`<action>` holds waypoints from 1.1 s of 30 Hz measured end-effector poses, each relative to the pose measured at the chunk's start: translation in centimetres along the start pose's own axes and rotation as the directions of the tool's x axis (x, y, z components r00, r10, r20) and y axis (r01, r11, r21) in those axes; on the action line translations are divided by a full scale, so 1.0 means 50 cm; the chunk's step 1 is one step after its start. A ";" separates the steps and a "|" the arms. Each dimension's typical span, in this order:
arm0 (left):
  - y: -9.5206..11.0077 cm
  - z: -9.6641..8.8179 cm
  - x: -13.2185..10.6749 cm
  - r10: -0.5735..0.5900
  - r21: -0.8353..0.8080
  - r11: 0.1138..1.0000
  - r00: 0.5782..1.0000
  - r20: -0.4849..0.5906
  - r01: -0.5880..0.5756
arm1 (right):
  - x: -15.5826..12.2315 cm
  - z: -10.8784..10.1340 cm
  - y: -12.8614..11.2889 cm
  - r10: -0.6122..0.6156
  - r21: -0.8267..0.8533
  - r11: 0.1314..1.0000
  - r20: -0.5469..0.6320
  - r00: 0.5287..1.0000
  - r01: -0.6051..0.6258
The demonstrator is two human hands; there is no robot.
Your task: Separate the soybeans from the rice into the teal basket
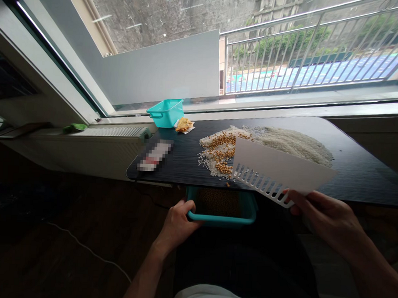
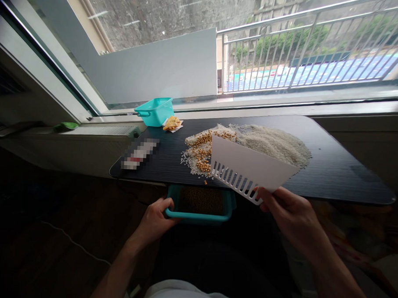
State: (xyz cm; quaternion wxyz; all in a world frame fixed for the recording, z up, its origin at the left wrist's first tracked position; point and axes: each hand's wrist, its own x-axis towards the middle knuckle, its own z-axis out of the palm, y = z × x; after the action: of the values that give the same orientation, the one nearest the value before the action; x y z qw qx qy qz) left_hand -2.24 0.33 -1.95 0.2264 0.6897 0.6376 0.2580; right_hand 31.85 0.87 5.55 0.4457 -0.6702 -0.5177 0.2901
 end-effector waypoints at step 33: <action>0.005 -0.001 -0.001 0.011 0.012 1.000 1.000 -0.001 -0.011 | 0.024 0.010 0.001 -0.081 -0.042 0.995 0.165 0.983 0.089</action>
State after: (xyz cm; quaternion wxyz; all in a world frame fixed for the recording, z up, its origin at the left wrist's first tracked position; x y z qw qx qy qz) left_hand -2.09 0.25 -1.76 0.2205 0.6943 0.6355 0.2558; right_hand 31.81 2.16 5.38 0.3972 -0.6323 -0.5876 0.3117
